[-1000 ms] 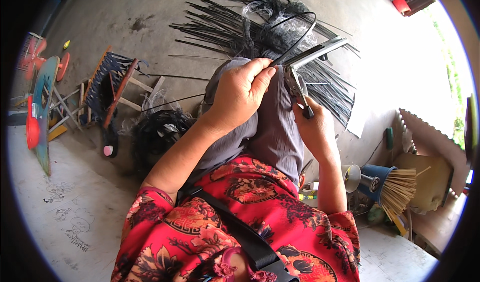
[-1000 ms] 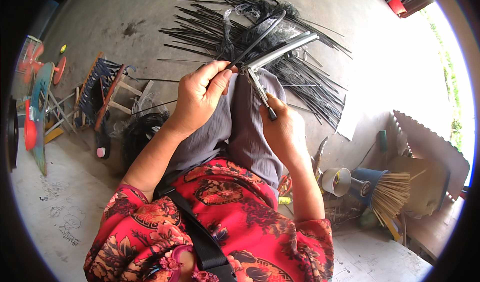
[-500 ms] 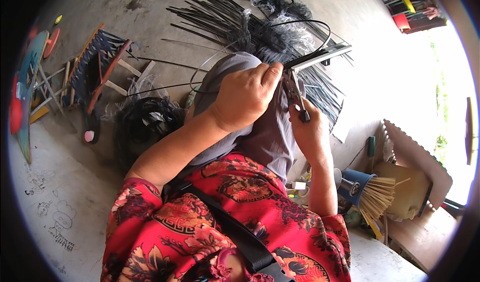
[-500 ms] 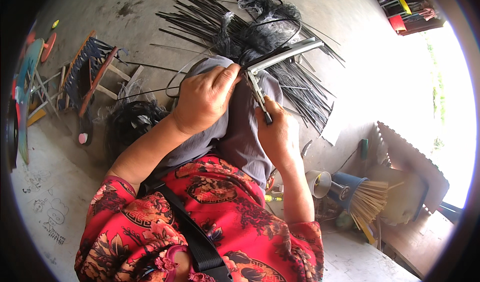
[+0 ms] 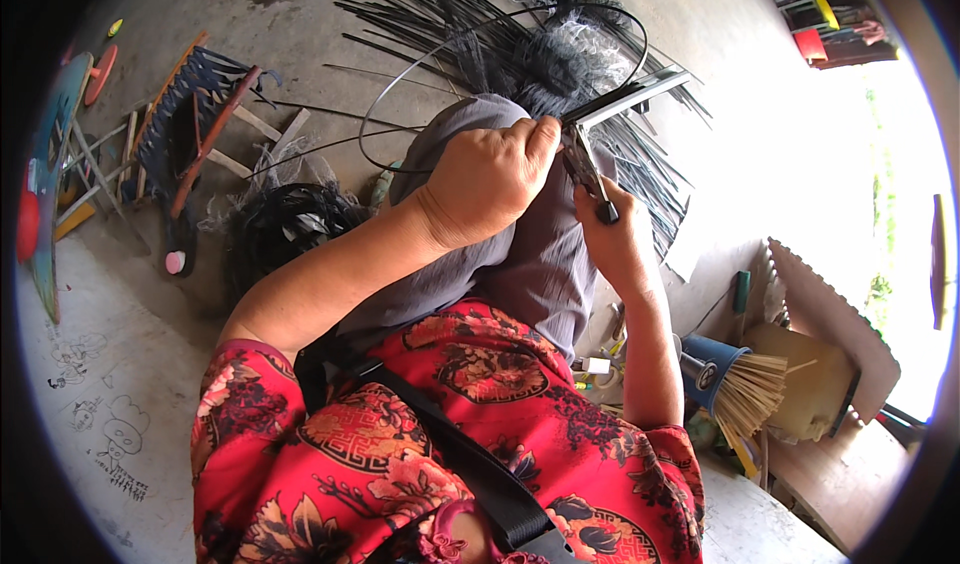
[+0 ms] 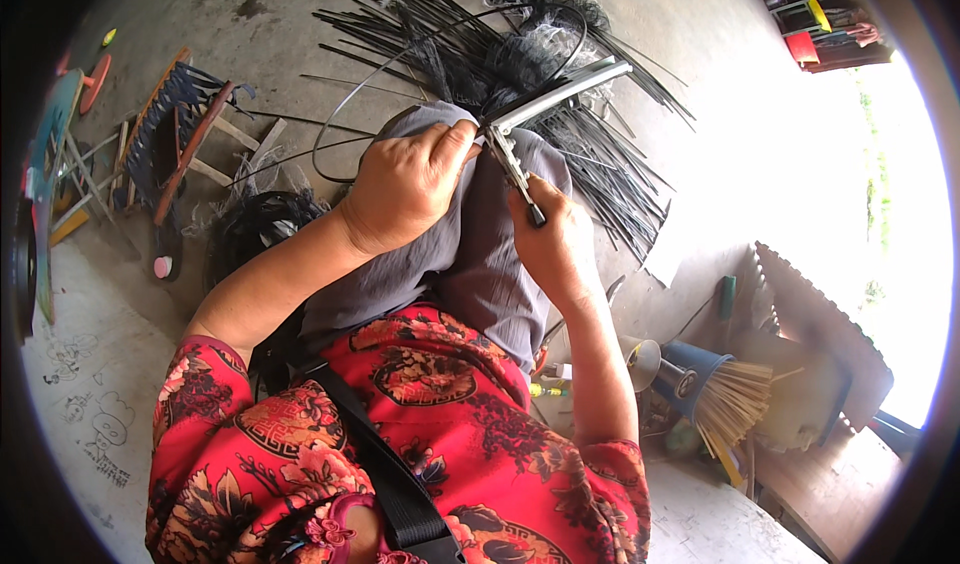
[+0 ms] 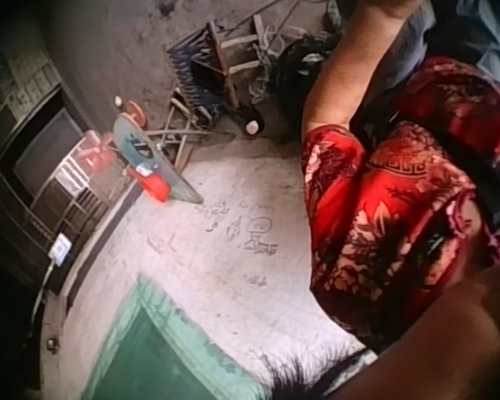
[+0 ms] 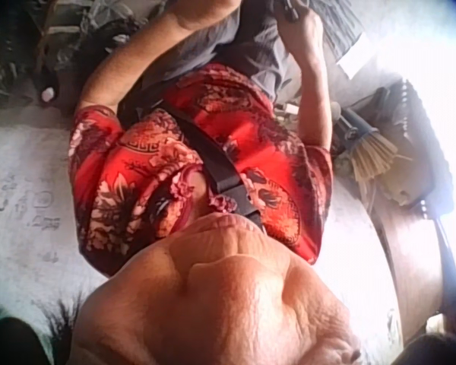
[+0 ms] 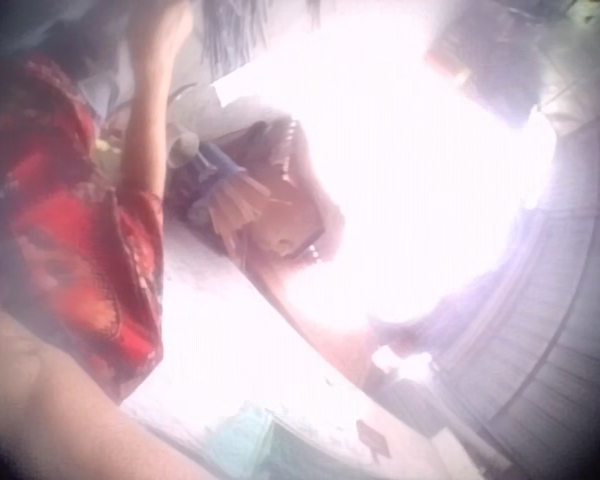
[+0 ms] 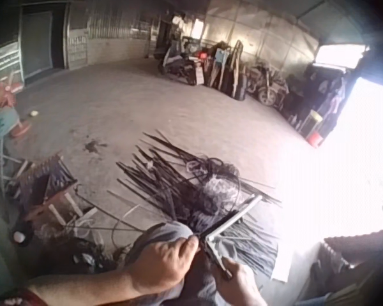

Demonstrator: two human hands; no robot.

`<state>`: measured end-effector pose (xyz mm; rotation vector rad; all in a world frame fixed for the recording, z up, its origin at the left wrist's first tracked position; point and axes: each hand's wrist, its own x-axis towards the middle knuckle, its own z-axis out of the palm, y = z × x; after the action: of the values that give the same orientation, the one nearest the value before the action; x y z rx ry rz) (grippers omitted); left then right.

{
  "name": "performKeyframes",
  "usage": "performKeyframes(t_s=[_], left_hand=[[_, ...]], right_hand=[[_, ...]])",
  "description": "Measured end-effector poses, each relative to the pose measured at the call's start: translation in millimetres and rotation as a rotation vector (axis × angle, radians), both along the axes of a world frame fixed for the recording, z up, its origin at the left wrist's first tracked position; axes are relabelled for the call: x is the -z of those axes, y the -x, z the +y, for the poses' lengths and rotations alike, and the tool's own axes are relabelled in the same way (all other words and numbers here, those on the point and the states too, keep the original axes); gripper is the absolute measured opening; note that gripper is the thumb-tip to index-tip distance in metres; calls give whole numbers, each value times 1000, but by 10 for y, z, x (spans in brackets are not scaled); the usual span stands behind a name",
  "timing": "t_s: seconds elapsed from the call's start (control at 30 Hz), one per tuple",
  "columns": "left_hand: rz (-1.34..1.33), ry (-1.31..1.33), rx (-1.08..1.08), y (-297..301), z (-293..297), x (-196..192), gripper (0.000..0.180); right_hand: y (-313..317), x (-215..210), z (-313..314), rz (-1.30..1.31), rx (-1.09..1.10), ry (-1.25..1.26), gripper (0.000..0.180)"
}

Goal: The person attaches black rods to a net using a fastener tool and finishes by trimming excess material with scissors.

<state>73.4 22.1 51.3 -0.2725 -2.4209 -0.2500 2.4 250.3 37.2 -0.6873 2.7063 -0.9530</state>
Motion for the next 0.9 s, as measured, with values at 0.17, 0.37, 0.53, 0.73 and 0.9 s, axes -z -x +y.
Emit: performKeyframes(t_s=[0.17,0.37,0.53,0.73,0.9], left_hand=[[-22,-86,37,43,-65,91,21],[-64,-127,73,179,-176,161,23],[51,-50,124,226,-212,325,17],[63,-30,51,451,-143,190,13],[9,-90,-9,335,-240,-17,14]], right_hand=[[147,68,-9,-29,-91,-82,35],[386,290,-46,-287,-170,101,26],[232,825,-332,94,15,188,30],[317,695,-412,157,129,207,34],[77,-283,-320,123,-16,-107,39]])
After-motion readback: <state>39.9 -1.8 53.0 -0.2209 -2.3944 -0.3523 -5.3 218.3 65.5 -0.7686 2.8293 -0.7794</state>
